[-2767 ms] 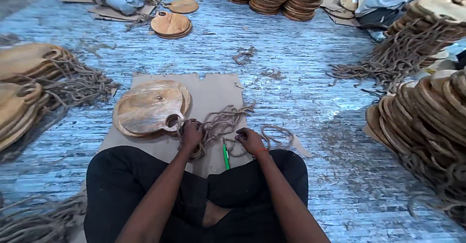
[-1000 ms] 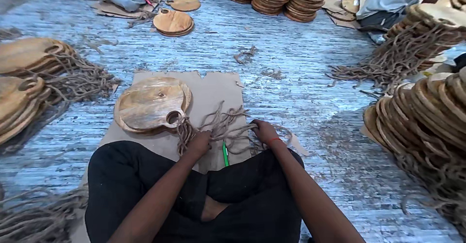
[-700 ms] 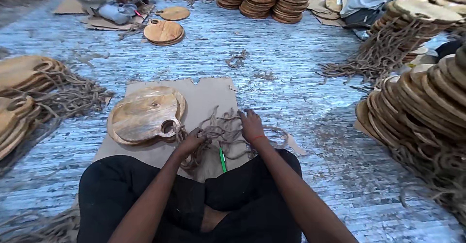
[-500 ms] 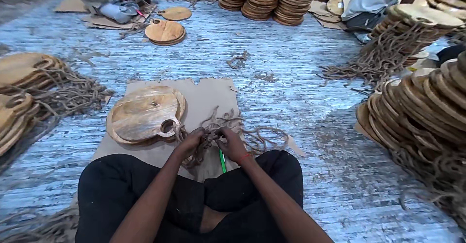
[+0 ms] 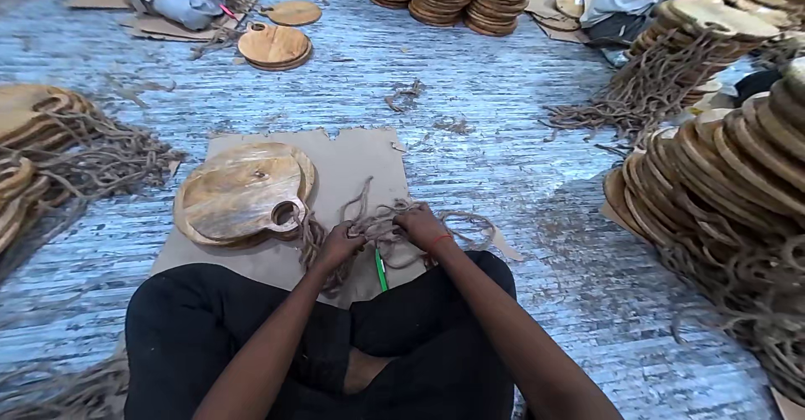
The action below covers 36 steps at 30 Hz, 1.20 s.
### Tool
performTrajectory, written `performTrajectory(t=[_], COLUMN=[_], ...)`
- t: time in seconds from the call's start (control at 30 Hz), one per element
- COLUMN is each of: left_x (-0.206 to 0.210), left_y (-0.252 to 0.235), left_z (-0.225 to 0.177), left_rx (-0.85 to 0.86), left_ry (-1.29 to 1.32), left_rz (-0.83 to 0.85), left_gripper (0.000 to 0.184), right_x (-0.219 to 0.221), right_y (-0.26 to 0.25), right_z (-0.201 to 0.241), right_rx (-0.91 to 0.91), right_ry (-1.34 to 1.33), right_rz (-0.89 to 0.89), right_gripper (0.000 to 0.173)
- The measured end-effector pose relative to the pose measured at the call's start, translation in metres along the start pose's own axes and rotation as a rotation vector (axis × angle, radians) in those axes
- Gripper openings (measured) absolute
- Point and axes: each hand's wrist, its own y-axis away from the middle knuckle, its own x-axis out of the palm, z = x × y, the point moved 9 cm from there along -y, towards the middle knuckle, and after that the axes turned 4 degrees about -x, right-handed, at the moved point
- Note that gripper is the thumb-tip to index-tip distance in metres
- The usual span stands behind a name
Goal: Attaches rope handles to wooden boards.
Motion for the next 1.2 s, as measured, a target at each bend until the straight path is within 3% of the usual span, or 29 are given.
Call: performTrajectory(t=[0.13, 0.23, 0.37, 0.57, 0.63, 0.8, 1.03, 1.2], left_x=[0.008, 0.007, 0.014, 0.007, 0.015, 0.021, 0.016, 0.018], left_y=[-0.004, -0.002, -0.001, -0.012, -0.014, -0.011, -0.011, -0.012], left_z=[0.013, 0.007, -0.007, 0.002, 0.007, 0.007, 0.009, 0.013], left_rx=[-0.111, -0.099, -0.045, -0.002, 0.004, -0.024, -0.017, -0.056], left_ry=[-0.047, -0.281, -0.591, -0.346, -0.237, -0.153, -0.116, -0.145], left_rz=[-0.016, -0.046, -0.013, -0.036, 0.027, 0.098, 0.023, -0.006], left_gripper=[0.037, 0.038, 0.042, 0.041, 0.042, 0.038, 0.043, 0.035], right_x=[0.023, 0.036, 0.031, 0.023, 0.025, 0.037, 0.048, 0.05], right_y=[0.021, 0.029, 0.025, 0.011, 0.006, -0.005, -0.012, -0.015], right_z=[-0.03, -0.034, -0.018, 0.006, 0.013, 0.015, 0.016, 0.017], right_rx=[0.328, 0.447, 0.352, 0.181, 0.093, 0.044, 0.058, 0.035], right_ry=[0.071, 0.047, 0.043, -0.249, -0.377, -0.526, -0.56, -0.6], right_rz=[0.163, 0.232, 0.135, -0.079, -0.118, -0.023, 0.061, 0.041], right_gripper=[0.031, 0.034, 0.04, 0.025, 0.03, 0.041, 0.036, 0.032])
